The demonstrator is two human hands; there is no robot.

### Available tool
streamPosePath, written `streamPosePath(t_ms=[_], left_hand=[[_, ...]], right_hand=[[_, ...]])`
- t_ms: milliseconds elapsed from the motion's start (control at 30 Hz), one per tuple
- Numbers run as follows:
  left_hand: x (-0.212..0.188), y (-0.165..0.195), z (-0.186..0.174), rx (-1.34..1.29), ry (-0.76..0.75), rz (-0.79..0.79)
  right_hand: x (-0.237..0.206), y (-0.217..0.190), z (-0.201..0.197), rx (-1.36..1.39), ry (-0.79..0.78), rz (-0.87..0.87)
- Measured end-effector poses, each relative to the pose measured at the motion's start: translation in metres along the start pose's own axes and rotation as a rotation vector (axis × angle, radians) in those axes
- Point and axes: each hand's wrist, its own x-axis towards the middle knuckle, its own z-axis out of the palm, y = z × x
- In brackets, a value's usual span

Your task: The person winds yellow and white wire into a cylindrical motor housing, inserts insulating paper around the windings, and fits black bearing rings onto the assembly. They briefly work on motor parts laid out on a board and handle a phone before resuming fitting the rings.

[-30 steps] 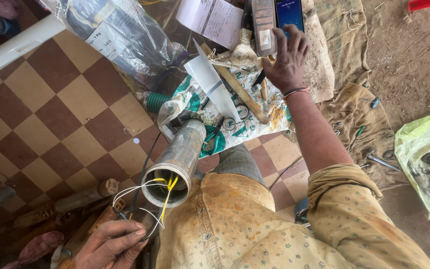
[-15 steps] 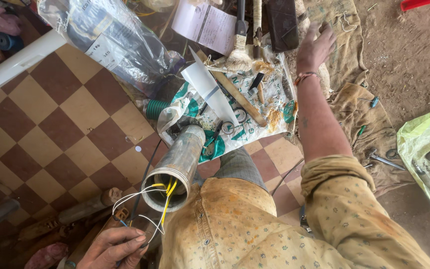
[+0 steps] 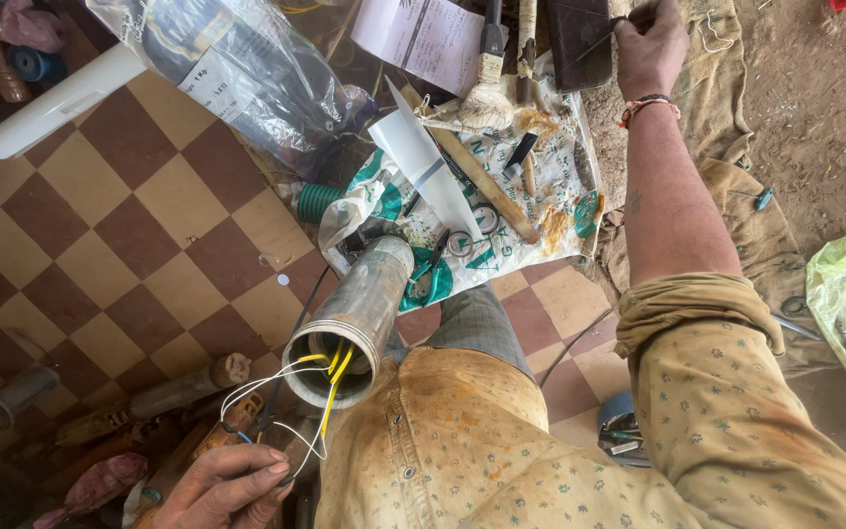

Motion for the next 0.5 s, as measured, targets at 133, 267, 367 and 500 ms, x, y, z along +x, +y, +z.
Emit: streamPosePath(t_ms=[133,267,367,500], left_hand=[[0.004,0.002,-0.004,-0.028,-0.042,-0.029],[0.001,0.002,-0.002,-0.008,-0.001,-0.034],[-0.001,0.006,0.001,-0.034,0.015,-0.103],[0.01,0.017,0.002,-0.11,0.031,-0.085]], right_hand=[[-0.006,-0.009,0.001,0.194,-0.078,0.051],[-0.014,-0.015,0.002,0.55,-0.048,-0.088],[-0.02,-0.011,0.004,0.673,0.103,-0.088],[-0.025,-0.002,0.009,0.426,0.215,-0.076]])
